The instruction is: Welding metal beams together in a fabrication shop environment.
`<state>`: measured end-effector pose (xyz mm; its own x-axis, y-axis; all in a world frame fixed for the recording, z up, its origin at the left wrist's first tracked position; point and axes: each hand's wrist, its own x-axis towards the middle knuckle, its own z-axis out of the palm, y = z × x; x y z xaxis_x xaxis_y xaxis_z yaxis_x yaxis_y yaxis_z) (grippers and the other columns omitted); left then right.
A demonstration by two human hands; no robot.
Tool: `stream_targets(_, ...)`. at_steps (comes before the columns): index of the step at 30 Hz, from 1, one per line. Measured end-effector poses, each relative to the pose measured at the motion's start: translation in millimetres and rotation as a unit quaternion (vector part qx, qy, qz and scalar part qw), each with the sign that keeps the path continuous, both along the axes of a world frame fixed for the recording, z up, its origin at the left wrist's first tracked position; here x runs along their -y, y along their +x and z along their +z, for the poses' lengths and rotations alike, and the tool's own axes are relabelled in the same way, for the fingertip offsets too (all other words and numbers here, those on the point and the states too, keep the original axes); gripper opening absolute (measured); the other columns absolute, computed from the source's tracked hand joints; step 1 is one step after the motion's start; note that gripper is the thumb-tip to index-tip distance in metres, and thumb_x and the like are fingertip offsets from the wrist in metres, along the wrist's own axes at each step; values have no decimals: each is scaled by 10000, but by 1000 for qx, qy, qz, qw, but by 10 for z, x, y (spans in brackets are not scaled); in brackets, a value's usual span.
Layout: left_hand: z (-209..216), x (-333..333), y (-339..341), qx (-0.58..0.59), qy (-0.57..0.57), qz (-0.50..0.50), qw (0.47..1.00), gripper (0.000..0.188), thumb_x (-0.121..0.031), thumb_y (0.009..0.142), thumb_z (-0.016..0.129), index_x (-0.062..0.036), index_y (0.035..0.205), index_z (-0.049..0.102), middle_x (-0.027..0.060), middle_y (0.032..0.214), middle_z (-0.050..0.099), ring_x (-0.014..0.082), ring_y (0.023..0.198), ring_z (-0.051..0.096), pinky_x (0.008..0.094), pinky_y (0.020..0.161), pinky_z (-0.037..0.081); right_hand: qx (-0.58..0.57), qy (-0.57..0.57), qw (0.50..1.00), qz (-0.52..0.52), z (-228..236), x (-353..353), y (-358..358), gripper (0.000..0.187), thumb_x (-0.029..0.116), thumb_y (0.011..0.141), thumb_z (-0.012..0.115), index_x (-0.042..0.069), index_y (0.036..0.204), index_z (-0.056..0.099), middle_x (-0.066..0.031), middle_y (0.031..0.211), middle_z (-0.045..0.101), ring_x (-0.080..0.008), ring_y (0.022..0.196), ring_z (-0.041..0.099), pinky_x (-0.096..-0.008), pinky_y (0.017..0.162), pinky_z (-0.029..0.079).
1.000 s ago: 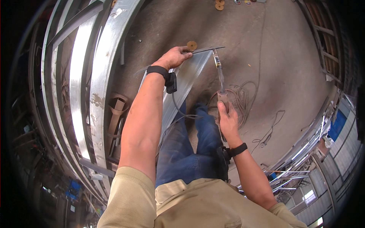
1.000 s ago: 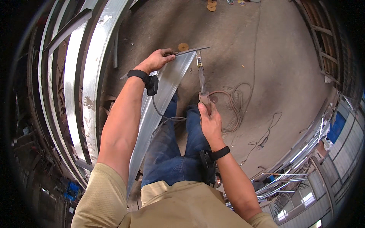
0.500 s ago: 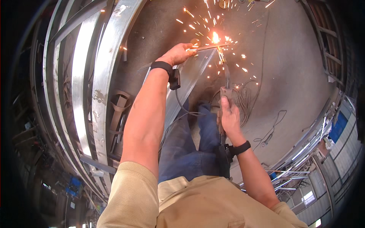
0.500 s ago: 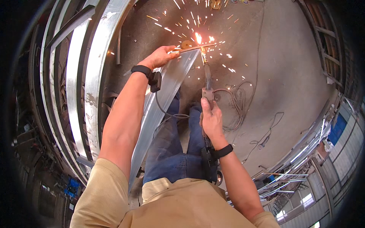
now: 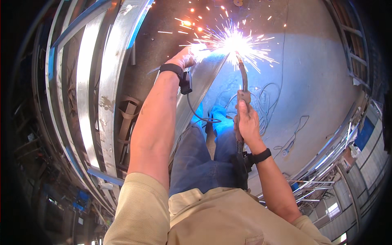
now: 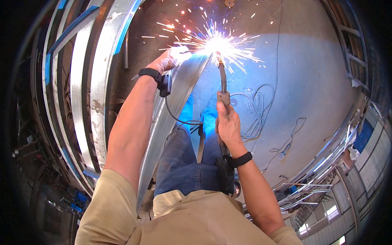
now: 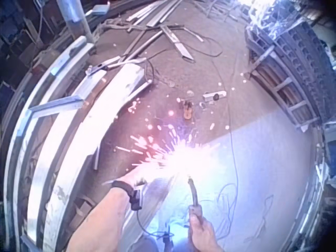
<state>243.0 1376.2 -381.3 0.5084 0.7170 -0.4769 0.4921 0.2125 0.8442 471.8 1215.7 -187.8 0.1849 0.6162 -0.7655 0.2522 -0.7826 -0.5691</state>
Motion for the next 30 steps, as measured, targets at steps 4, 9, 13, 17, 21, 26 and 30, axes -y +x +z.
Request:
stream_targets(4,174,-34,65,-11,-60,-15,998,429,-239,955,598,-12,1318,565,129,1339,592,231,1214,558,331,1055,414,-1,-3,1000,-2,-37,31,101,613,603,958,494,-5,917,556,-38,522,496,-141,420,513,-300,405,393)
stream_targets(9,198,-50,46,-22,-122,47,991,516,-344,940,595,-15,1336,559,182,1289,618,296,1223,561,351,1043,405,-22,23,998,-51,99,79,50,471,479,994,523,12,989,587,-6,608,491,-85,483,475,-270,446,387)
stream_targets(13,197,-76,49,-36,-119,26,992,538,-374,936,576,-34,1351,550,189,1336,589,317,1263,539,371,1061,396,-5,39,997,-62,104,229,142,480,421,1007,526,-30,1162,585,6,655,493,-75,504,462,-247,446,364)
stream_targets(17,219,-13,44,-68,-72,30,995,453,-364,962,540,-36,1270,593,197,1241,632,330,1173,583,378,1010,425,9,-32,999,-42,168,226,218,584,434,1010,510,-95,1254,548,-56,774,587,-133,648,568,-269,564,440)
stream_targets(21,438,-26,161,-164,-74,1,984,530,-437,971,473,-49,1327,535,220,1271,609,376,1203,562,420,1014,428,88,21,996,26,20,262,431,622,463,1008,497,-112,1236,547,-146,903,639,-212,832,622,-322,745,484)
stream_targets(26,590,17,160,-233,-68,-5,970,542,-468,979,446,-54,1318,531,212,1277,610,376,1216,557,450,1011,432,60,94,992,62,165,-138,322,591,573,985,463,-6,1020,575,-57,701,562,-140,522,534,-288,489,443)
stream_targets(30,510,340,373,-322,136,74,934,381,-406,972,484,-73,1060,647,136,1076,676,322,1046,630,492,900,467,-41,11,994,99,465,-653,129,645,612,947,512,-27,992,588,-46,657,566,-125,497,516,-283,478,409)
